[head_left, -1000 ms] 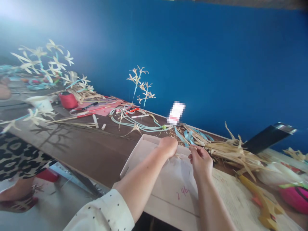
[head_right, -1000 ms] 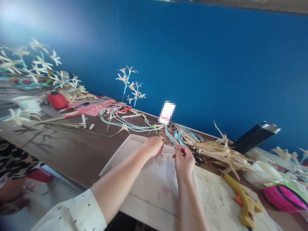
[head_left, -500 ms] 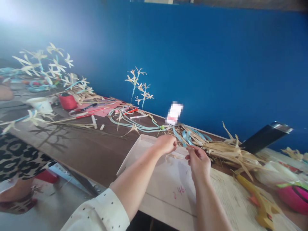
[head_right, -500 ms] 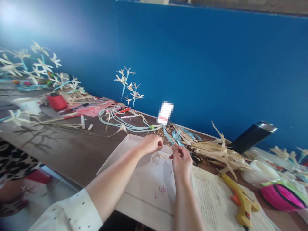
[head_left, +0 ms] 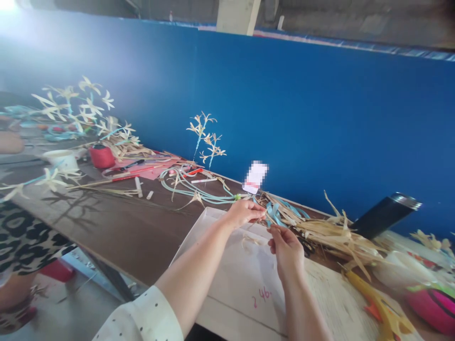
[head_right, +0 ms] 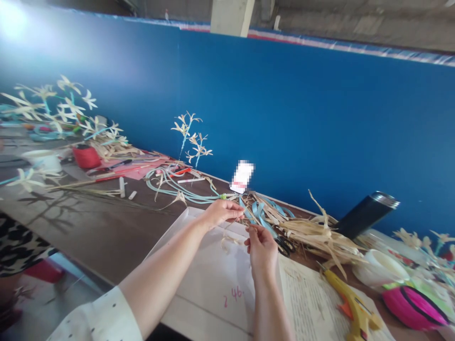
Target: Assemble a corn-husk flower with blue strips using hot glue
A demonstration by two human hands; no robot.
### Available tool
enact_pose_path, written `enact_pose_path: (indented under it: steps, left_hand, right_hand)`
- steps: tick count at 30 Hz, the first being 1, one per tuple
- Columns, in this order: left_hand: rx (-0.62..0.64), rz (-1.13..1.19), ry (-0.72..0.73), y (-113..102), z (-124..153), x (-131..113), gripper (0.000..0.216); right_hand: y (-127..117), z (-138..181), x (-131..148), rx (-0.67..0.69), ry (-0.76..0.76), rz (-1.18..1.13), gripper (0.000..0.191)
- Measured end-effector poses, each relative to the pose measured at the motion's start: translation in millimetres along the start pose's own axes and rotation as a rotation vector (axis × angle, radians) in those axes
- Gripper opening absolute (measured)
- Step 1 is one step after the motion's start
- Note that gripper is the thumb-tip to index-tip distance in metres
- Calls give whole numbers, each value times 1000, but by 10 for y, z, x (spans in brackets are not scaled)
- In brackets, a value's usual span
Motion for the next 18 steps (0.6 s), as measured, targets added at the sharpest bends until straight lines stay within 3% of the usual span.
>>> enact_pose_path:
  steps: [18]
  left_hand:
    - [64,-97,10,96,21,2,28]
  right_hand:
    - [-26,49,148,-32,-18,-118,30]
Point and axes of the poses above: each hand's wrist, its own z-axis away from the middle knuckle, its own y-axis out of the palm, x = y × z, the point moved 8 cm from there along -z, towards the middle knuckle, and after that the axes turned 3 degrees about z, right-handed, at the moved point
